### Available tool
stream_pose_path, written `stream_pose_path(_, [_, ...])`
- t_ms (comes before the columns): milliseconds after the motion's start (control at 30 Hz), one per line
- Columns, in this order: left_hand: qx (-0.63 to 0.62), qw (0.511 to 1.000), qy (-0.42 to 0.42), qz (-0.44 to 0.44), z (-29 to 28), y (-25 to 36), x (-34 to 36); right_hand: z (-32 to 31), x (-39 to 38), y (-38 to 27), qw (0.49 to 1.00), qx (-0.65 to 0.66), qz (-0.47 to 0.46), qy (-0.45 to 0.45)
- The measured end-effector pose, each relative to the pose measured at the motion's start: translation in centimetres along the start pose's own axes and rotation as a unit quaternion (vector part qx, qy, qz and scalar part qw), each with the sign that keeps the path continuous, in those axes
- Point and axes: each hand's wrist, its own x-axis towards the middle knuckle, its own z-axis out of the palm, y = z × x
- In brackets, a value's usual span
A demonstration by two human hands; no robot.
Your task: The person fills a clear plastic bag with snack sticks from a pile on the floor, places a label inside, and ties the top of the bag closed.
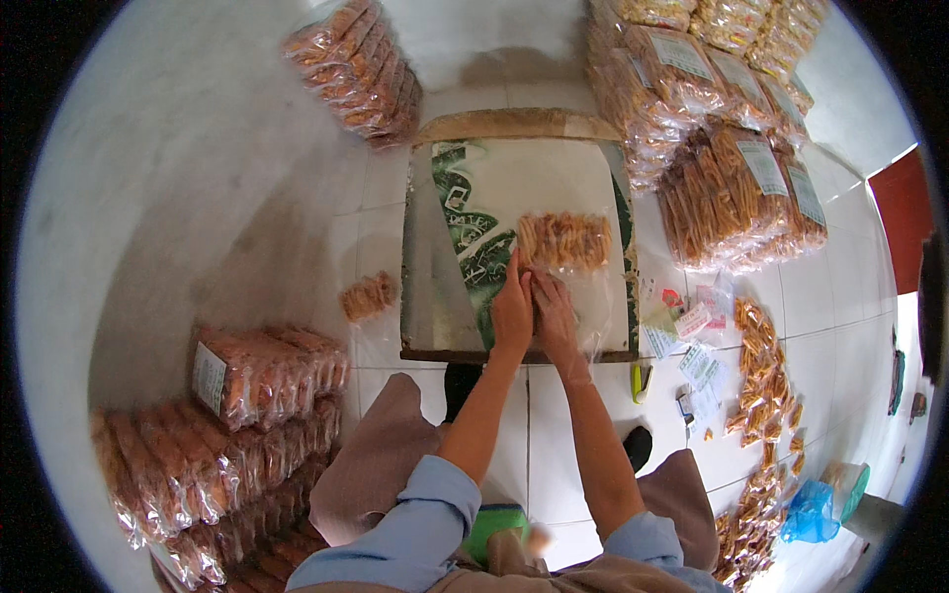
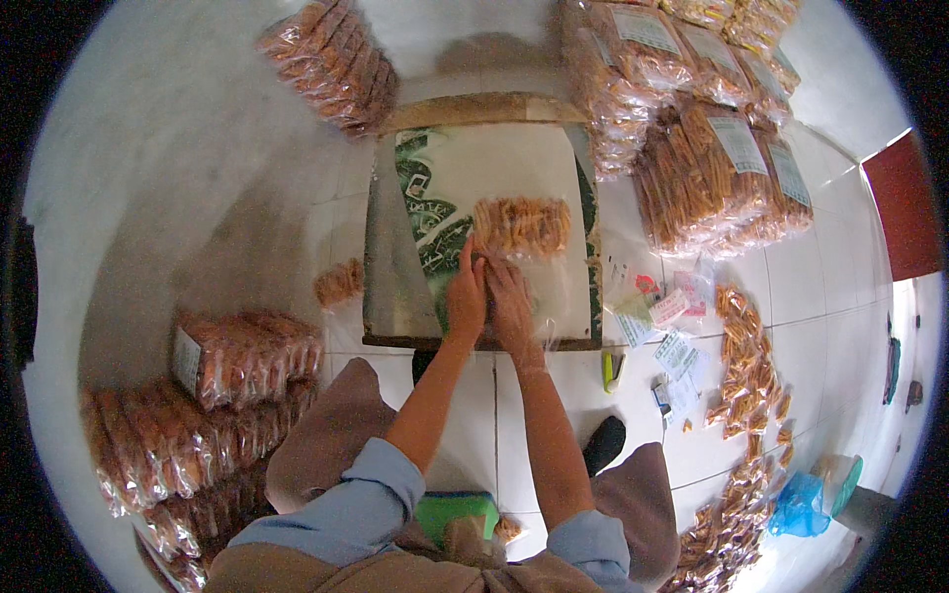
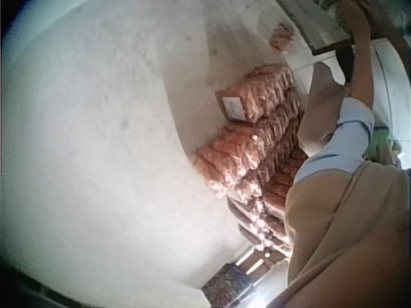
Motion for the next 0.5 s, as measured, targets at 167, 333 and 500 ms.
stream_pose_path(167, [0.005, 0.998, -0.040, -0.045, 1.8, 0.9, -1.1, -2.7, -1.5, 0.2, 0.989, 0.047, 0.094, -0.103])
stream_pose_path(333, [0.018, 0.990, 0.135, -0.033, 1.1, 1.0, -3.3, -4.4, -13.4, -4.3, 0.986, -0.137, 0.088, -0.026])
stream_pose_path(500, [-0.013, 0.996, 0.089, -0.002, 0.6, 9.3, -10.4, -13.3, -20.9, -6.5, 0.980, -0.124, 0.139, 0.068])
